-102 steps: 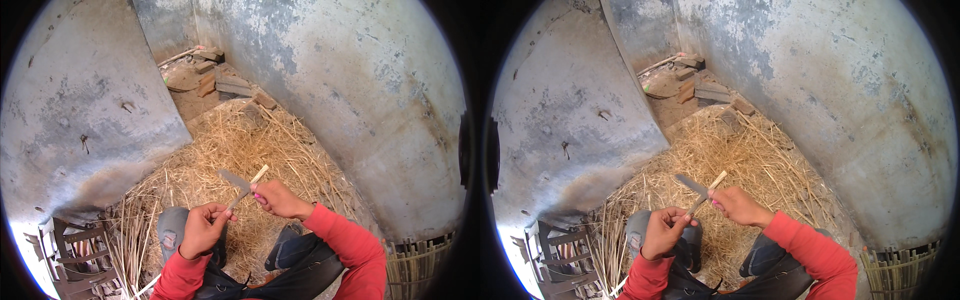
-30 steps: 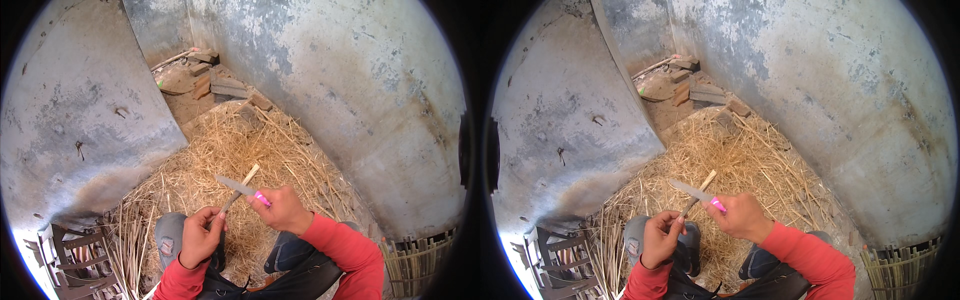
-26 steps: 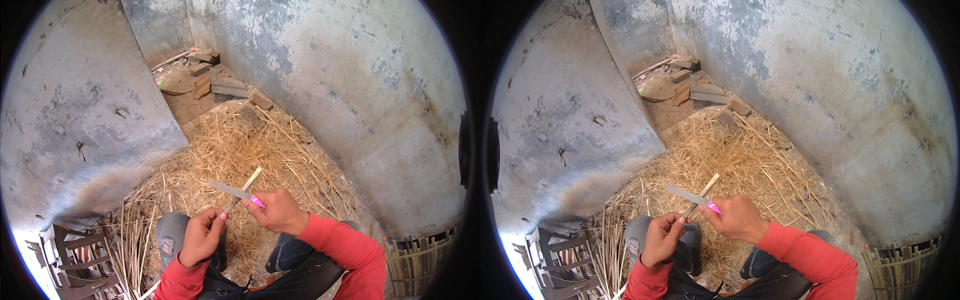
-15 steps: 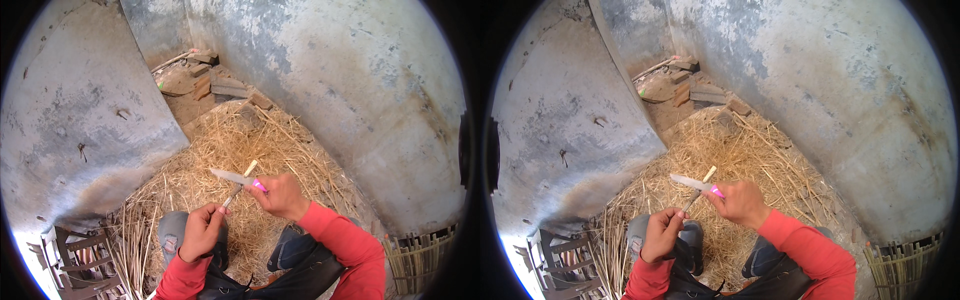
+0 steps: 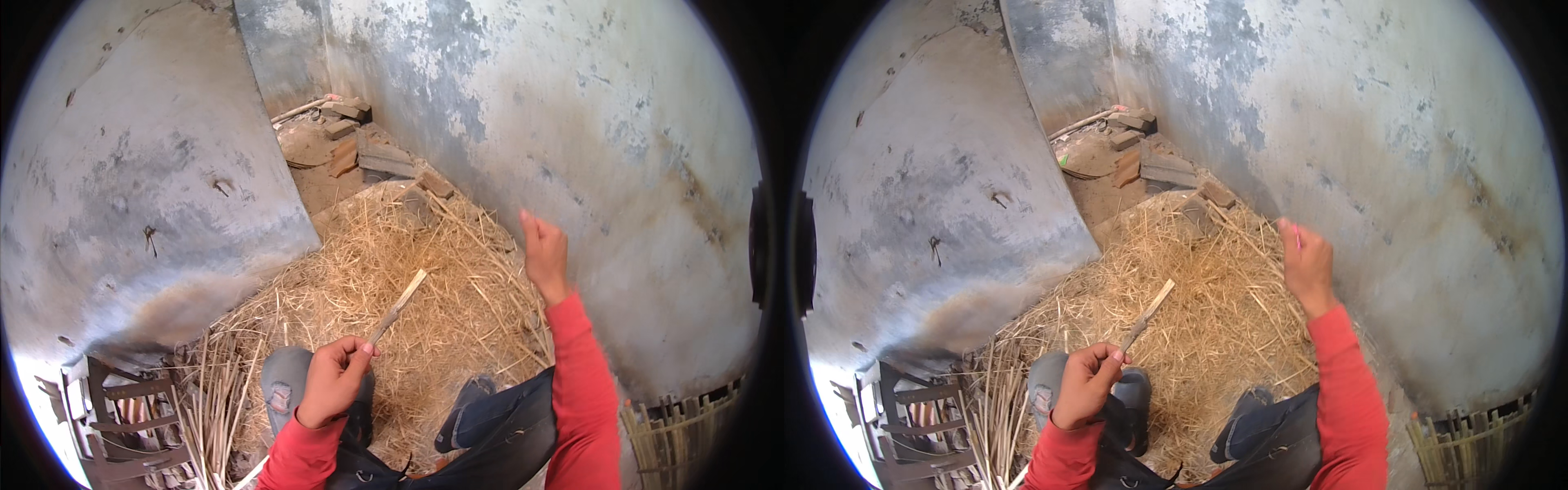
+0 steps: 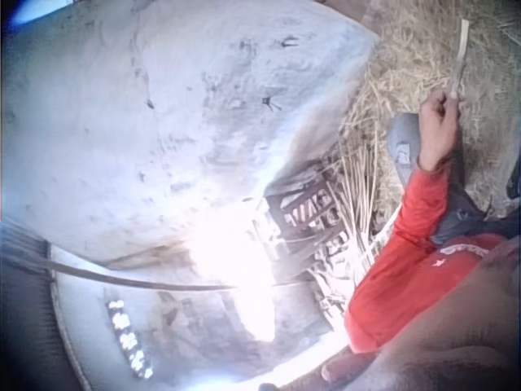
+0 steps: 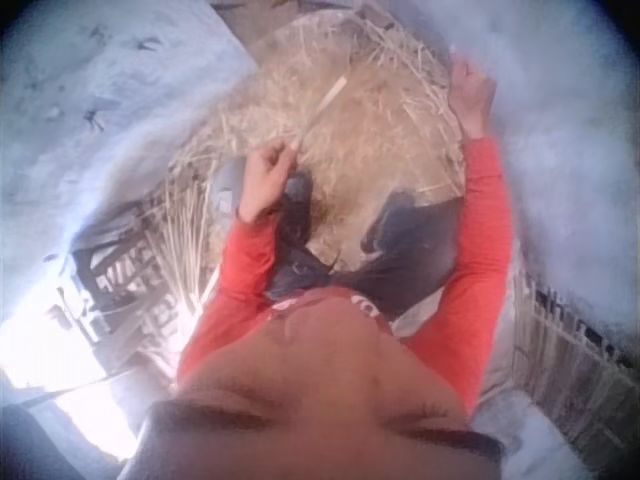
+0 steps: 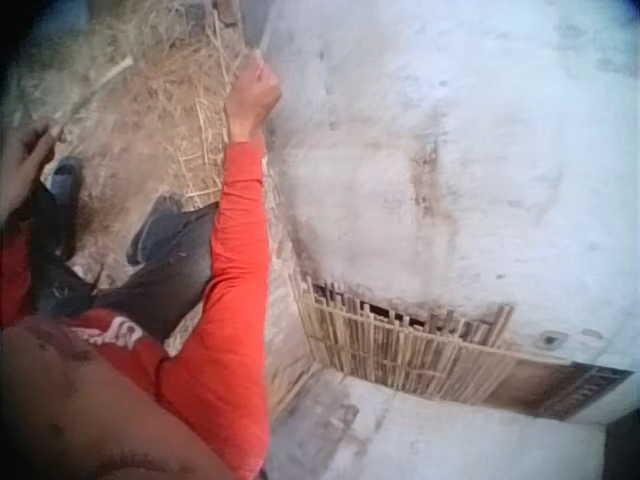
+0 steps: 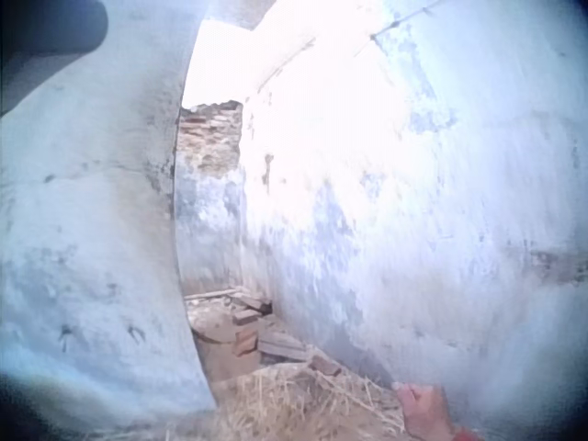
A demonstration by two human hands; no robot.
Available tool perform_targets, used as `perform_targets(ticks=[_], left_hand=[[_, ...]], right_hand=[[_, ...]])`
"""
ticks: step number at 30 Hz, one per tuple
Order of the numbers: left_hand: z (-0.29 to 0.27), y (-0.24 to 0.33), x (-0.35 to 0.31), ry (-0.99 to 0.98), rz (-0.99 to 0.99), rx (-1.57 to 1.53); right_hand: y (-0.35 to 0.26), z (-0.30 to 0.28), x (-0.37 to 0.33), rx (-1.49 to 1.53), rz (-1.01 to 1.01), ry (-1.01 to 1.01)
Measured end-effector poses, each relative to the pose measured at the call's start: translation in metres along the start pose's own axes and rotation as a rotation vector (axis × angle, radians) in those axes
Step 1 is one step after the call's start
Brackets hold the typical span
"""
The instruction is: The person peels and whittles a thin wooden stick using a small knife.
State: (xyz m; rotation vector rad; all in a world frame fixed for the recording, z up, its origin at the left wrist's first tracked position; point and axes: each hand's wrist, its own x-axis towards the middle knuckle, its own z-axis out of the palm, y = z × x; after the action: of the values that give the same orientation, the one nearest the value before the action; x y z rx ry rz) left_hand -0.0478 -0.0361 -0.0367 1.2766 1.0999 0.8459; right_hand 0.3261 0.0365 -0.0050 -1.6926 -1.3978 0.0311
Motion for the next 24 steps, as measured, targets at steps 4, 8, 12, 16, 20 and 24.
perform_targets(ticks=[4,8,12,16,20,24], left_hand=[[0.005,0.003,0.001,-0.003,-0.012,0.048],[0.017,0.006,0.0,0.042,0.054,0.164],[0.023,0.003,0.003,0.035,0.06,0.159],[0.025,0.005,0.006,0.095,0.098,0.312],[0.028,0.012,0.006,0.165,0.189,0.443],[0.03,0.016,0.005,0.179,0.183,0.431]], right_hand=[[-0.038,0.003,-0.042,0.128,-0.019,-0.198],[-0.071,0.009,-0.069,0.17,-0.06,-0.356],[-0.084,0.022,-0.092,0.143,-0.128,-0.514],[-0.089,0.031,-0.107,0.078,-0.203,-0.603],[-0.087,0.033,-0.105,0.109,-0.187,-0.63],[-0.092,0.029,-0.102,0.122,-0.149,-0.655]])
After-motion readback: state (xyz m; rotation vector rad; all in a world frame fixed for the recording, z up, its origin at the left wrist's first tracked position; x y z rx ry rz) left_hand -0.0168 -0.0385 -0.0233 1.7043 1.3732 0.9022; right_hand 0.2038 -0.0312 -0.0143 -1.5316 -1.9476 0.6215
